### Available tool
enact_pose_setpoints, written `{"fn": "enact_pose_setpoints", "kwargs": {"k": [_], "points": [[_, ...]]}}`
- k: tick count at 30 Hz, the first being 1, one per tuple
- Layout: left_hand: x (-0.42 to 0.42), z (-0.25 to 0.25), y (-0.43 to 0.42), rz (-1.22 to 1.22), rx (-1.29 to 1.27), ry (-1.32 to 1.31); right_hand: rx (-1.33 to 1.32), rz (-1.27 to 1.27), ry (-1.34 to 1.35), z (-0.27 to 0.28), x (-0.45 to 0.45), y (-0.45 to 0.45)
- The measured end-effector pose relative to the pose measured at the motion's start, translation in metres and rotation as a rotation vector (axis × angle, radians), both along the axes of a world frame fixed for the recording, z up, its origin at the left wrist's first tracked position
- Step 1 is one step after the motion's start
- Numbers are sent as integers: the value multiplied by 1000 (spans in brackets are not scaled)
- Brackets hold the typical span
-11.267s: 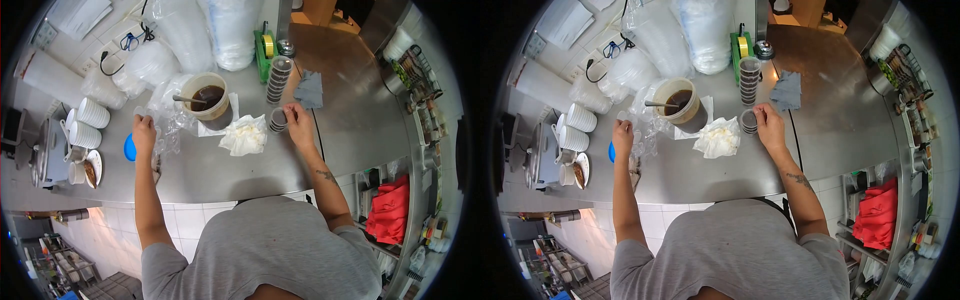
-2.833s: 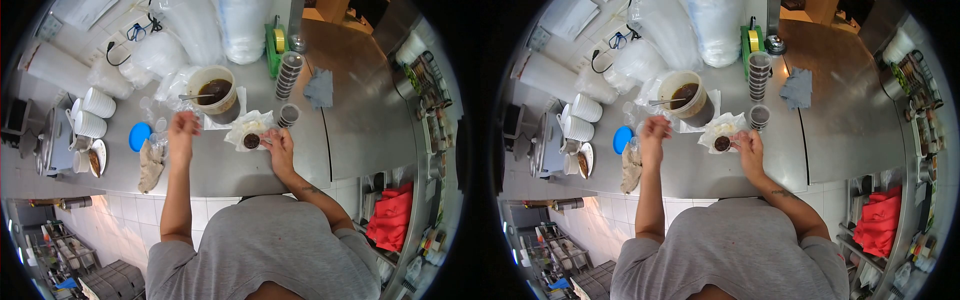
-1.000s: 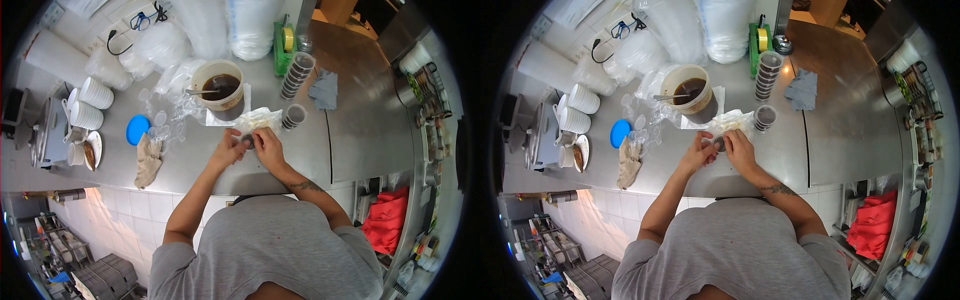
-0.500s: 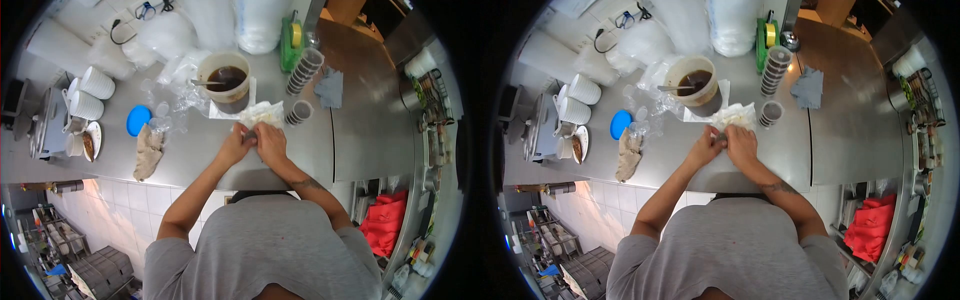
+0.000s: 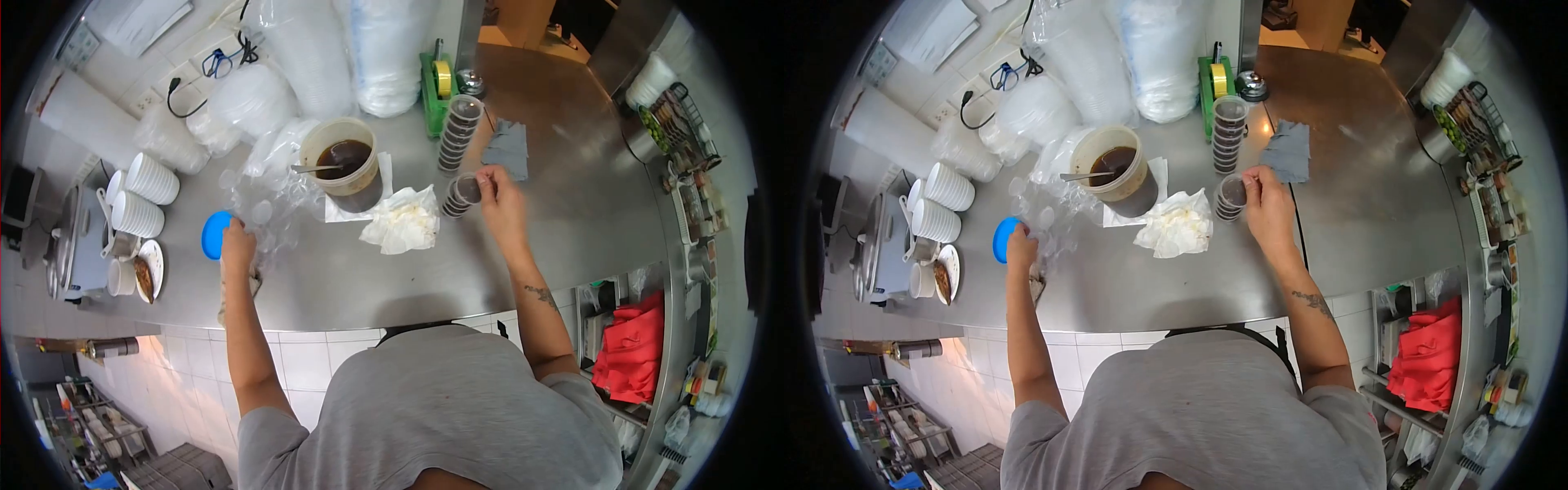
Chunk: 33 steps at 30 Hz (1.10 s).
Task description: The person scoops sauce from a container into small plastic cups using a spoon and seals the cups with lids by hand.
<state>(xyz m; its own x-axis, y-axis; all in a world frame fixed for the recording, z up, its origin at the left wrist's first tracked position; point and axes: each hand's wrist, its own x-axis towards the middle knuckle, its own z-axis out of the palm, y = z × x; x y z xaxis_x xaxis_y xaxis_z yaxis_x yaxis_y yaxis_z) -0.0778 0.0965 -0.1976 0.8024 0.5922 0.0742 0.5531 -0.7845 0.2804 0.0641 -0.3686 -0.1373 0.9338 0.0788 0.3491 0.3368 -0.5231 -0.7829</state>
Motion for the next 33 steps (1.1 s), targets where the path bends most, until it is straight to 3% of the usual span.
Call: {"fn": "enact_pose_setpoints", "kwargs": {"k": [3,9,12,15,18,21,24,27,28,31,33], "points": [[7,4,-22,62,-125,55,2,-7,-17,-10,3,3],[8,2,-38,46,21,-70,-24,-5,-58,-9,5,5],[1,16,-50,91,-62,-3,-35,-19,-131,-4,5,4],[-4,0,-53,7,-1,-144,2,-143,-334,11,-8,10],[-4,11,-61,-16,-139,-188,168,-3,-323,17,-31,16],[-3,16,-55,-69,-104,-542,235,361,-91,11,-60,40],[-10,58,-85,-103,-311,-524,366,576,313,-6,-62,71],[-21,77,-120,-162,-507,-465,547,762,580,10,-59,103],[-22,82,-134,-183,-597,-449,480,783,578,15,-58,113],[-19,90,-169,-417,-357,-513,265,825,540,38,-61,129],[-15,94,-186,-502,-244,-451,317,839,662,29,-59,131]]}}
